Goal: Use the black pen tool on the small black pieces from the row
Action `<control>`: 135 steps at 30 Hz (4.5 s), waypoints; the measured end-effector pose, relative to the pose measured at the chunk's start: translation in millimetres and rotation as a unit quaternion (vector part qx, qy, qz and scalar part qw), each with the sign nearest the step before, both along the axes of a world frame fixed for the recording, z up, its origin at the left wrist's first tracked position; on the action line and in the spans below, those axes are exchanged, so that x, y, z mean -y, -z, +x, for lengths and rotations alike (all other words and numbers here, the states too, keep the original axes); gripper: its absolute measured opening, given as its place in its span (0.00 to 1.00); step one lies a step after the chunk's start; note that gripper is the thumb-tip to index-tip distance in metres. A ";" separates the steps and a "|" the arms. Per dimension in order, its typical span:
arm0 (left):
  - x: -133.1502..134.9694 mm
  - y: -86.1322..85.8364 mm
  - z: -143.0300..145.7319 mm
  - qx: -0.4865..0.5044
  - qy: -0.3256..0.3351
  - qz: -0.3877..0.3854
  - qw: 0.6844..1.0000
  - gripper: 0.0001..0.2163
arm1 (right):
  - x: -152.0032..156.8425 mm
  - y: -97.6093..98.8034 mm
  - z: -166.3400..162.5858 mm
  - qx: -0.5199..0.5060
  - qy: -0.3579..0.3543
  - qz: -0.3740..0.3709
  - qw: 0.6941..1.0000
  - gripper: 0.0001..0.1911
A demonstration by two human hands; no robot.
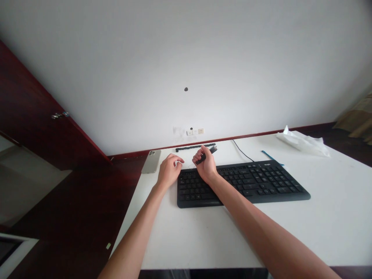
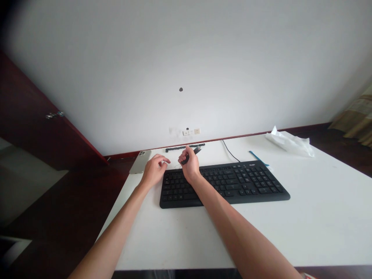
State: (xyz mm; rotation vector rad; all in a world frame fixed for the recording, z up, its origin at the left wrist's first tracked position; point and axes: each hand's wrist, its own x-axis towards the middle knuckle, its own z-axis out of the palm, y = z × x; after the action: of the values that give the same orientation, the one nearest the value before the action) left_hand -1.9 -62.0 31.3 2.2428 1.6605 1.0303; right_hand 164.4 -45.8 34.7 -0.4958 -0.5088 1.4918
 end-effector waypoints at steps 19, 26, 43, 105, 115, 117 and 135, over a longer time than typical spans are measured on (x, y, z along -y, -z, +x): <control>44.0 17.3 3.4 0.010 0.021 -0.034 0.999 0.12 | 12.1 1.3 -10.6 0.025 -0.089 -0.054 0.994 0.28; 44.1 15.3 3.3 0.023 0.023 -0.040 0.999 0.11 | 10.3 3.0 -12.1 0.013 -0.081 -0.057 0.995 0.28; 39.6 13.7 -2.1 0.082 0.024 -0.064 0.994 0.11 | 14.9 7.4 -18.1 0.071 -0.090 -0.093 0.989 0.25; 34.1 15.8 -15.9 0.133 0.075 -0.140 0.978 0.12 | 13.2 8.2 -21.2 0.165 -0.131 -0.001 0.978 0.26; 34.4 18.2 -16.2 0.113 0.086 -0.121 0.982 0.10 | 26.0 7.7 -26.8 0.245 -0.156 0.065 0.955 0.22; 35.2 17.4 -16.6 0.110 0.087 -0.122 0.983 0.10 | 29.9 7.1 -28.3 0.248 -0.129 0.066 0.958 0.22; 38.4 24.9 7.1 0.056 0.189 -0.066 0.978 0.19 | 42.6 14.4 -29.5 0.401 -0.018 0.201 0.894 0.23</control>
State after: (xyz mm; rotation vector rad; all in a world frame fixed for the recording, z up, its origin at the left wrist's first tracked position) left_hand 5.3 -100.4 6.4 2.2447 1.1579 0.9013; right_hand 134.8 -88.4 20.3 -0.7663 -1.4486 1.1181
